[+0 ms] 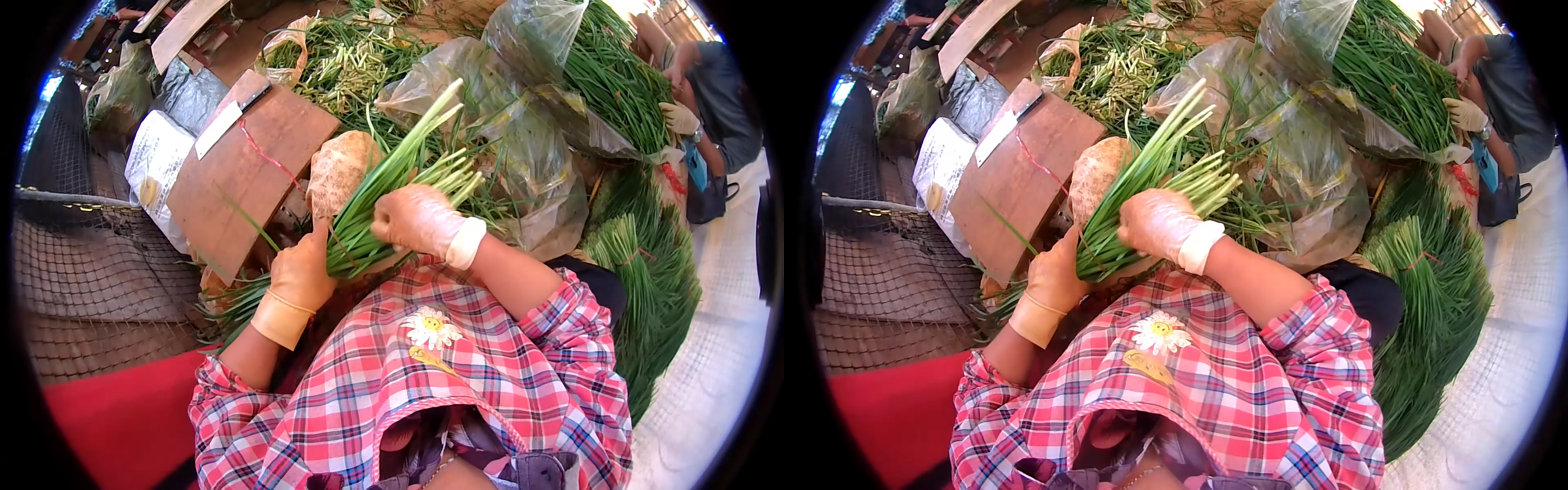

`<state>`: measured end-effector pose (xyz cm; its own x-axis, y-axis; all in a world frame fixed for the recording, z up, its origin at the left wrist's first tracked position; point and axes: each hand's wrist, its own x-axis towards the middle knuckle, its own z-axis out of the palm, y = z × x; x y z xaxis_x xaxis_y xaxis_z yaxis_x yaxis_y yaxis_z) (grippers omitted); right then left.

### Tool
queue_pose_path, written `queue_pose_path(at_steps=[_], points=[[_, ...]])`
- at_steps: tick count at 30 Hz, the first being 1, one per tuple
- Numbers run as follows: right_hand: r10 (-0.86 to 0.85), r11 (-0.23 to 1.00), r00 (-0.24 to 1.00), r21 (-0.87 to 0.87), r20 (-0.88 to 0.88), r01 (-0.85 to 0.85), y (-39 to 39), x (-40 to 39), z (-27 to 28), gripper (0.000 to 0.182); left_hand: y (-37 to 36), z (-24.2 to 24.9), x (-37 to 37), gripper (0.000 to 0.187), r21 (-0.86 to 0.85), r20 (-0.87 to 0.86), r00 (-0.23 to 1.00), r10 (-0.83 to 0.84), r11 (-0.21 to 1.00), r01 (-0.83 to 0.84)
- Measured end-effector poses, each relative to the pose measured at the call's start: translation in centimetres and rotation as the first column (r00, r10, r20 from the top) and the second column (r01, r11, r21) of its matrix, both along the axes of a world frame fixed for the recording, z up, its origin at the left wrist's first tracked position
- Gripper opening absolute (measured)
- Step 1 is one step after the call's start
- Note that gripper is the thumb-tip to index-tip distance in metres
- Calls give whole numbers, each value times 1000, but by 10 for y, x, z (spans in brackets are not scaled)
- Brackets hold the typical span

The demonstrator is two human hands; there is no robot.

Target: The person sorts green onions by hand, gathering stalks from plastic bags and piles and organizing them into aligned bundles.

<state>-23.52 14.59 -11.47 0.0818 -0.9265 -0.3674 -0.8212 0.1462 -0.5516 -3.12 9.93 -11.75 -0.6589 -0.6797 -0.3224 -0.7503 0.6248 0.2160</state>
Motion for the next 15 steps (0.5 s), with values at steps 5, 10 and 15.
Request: queue_pose_path(at_steps=[5, 10, 15], points=[[-264, 957, 330, 288, 906, -23, 29, -8, 51, 19, 1, 0, 3, 81, 57, -97, 995, 27, 998, -22], [44, 980, -185, -7, 982, 197, 84, -65, 46, 3, -1, -4, -1, 79, 193, -223, 966, 134, 977, -91], [-472, 870, 547, 265, 691, 415, 125, -115, 1, 20, -20, -43, 23, 81, 293, -222, 939, 264, 936, -194]])
